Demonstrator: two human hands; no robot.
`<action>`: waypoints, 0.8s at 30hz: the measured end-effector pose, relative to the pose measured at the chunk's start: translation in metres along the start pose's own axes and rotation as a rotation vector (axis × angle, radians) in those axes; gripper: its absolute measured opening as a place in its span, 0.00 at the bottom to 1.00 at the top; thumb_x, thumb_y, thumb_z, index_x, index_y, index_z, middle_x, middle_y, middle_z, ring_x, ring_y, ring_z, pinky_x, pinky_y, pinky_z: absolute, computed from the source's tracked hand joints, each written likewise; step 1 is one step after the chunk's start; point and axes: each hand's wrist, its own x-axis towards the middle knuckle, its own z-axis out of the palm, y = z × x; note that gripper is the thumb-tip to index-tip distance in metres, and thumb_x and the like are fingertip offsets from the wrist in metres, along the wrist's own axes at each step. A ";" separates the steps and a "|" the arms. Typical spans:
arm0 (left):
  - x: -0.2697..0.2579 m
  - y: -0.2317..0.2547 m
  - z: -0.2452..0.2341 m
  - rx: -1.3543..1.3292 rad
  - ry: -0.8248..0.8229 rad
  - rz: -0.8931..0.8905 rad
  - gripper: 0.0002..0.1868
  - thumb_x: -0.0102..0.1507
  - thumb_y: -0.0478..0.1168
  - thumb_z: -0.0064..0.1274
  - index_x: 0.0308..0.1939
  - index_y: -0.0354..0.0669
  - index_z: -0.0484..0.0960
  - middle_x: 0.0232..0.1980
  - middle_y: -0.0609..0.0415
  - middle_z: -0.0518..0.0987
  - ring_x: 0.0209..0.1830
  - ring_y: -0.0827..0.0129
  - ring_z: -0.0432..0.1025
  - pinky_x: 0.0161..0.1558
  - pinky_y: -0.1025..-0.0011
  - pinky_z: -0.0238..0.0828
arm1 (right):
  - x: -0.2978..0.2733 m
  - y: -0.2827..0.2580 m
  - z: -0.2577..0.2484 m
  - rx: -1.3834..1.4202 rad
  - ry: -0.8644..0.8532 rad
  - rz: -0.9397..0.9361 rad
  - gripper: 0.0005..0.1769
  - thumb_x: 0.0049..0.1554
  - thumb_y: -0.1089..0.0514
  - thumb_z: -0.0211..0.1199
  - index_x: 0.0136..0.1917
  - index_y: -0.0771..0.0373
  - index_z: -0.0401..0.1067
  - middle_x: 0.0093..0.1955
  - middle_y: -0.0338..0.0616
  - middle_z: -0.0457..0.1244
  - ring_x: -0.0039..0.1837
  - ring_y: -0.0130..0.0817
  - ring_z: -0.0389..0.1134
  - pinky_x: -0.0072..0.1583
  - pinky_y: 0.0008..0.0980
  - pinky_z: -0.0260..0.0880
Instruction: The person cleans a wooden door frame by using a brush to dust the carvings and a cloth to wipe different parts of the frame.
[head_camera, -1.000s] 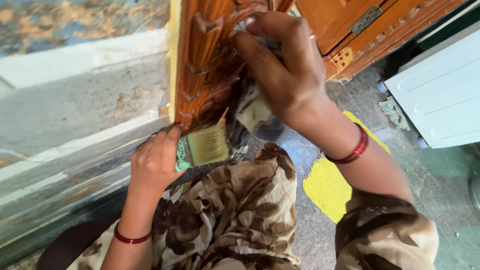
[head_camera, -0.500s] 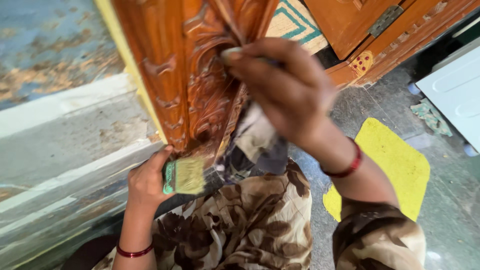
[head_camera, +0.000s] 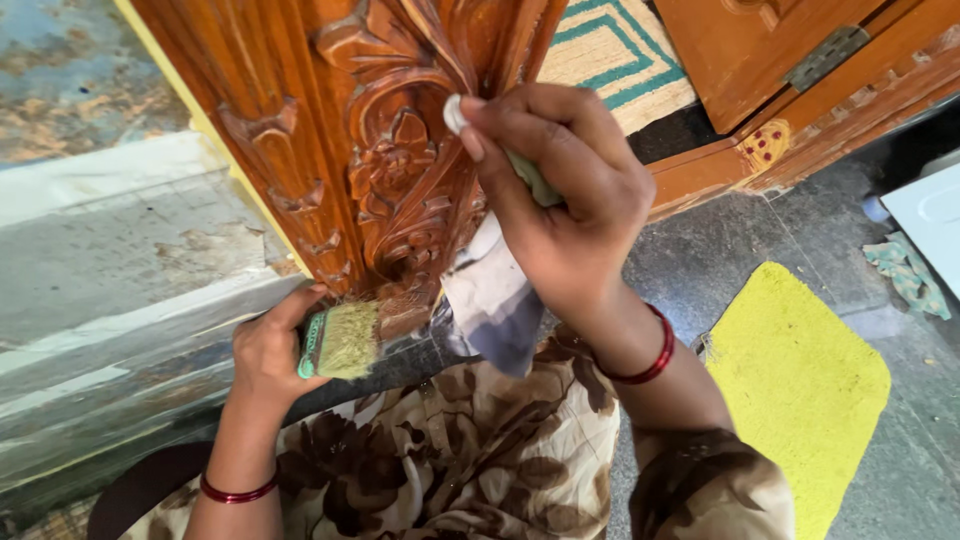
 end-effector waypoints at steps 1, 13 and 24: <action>0.001 -0.002 0.003 -0.003 0.000 -0.001 0.35 0.48 0.53 0.70 0.52 0.36 0.82 0.44 0.44 0.85 0.40 0.56 0.82 0.45 0.65 0.78 | 0.001 0.001 0.001 -0.033 0.067 -0.041 0.04 0.66 0.65 0.69 0.53 0.68 0.79 0.52 0.44 0.69 0.45 0.26 0.73 0.40 0.19 0.73; 0.003 0.006 -0.003 -0.029 0.071 0.151 0.34 0.50 0.47 0.73 0.54 0.36 0.78 0.47 0.43 0.84 0.45 0.53 0.81 0.49 0.63 0.78 | -0.034 -0.001 0.034 -0.045 0.130 0.180 0.06 0.69 0.57 0.64 0.56 0.60 0.77 0.47 0.41 0.70 0.47 0.25 0.72 0.46 0.23 0.75; 0.004 0.005 -0.001 -0.015 0.128 0.260 0.32 0.56 0.46 0.73 0.57 0.36 0.74 0.48 0.44 0.84 0.43 0.57 0.82 0.43 0.64 0.78 | -0.034 0.001 0.064 -0.088 0.346 0.023 0.08 0.62 0.65 0.71 0.55 0.62 0.78 0.55 0.39 0.66 0.50 0.28 0.70 0.47 0.25 0.74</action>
